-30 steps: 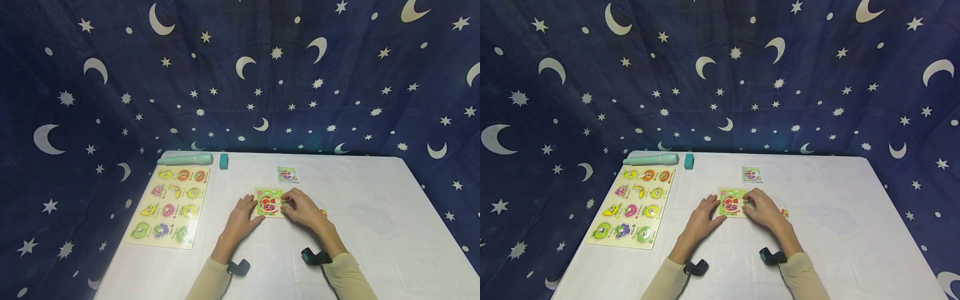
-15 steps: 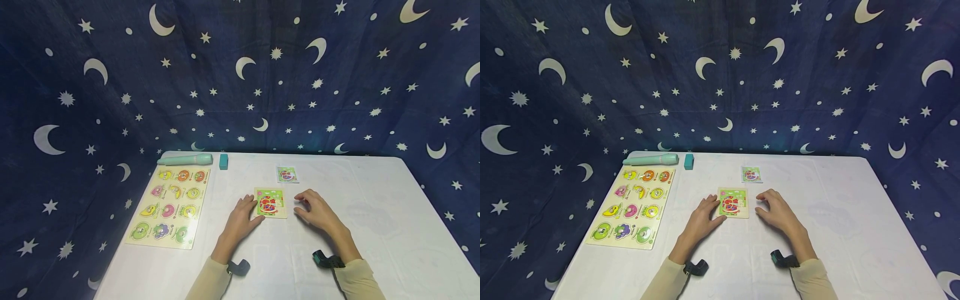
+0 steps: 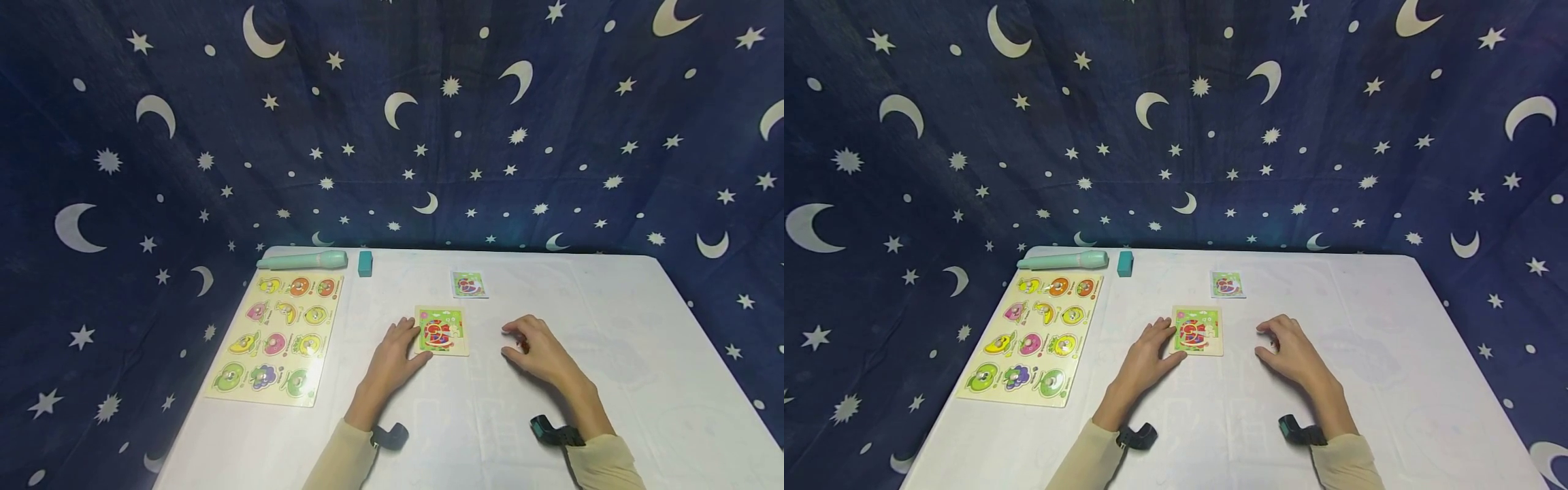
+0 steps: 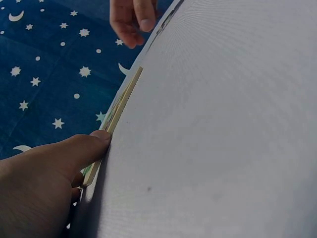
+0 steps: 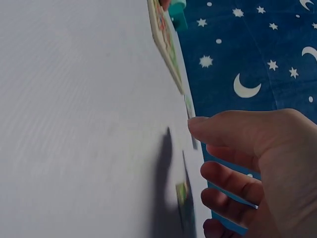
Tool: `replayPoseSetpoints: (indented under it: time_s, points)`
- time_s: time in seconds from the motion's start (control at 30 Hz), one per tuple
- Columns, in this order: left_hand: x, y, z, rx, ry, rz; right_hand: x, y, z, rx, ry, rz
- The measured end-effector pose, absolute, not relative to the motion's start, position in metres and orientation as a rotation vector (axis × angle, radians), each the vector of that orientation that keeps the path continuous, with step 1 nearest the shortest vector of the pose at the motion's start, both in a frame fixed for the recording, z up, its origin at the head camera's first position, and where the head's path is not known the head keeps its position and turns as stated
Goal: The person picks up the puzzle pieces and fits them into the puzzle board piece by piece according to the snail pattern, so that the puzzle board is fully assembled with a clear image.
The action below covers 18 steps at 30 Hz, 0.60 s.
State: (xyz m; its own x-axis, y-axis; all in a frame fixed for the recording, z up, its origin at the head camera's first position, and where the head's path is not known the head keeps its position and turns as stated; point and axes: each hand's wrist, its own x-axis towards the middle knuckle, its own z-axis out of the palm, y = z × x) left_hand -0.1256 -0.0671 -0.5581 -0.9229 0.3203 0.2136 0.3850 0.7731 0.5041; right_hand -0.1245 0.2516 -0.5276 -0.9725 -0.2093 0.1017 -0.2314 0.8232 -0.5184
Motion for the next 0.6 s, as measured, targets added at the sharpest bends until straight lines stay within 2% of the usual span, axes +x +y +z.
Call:
replayPoseSetpoints:
  time_s: [0.6]
  points:
    - [-0.126, -0.067, -0.558, -0.553, -2.868, -0.847, -0.116, 0.277, -0.533, 0.291, -3.004, 0.857]
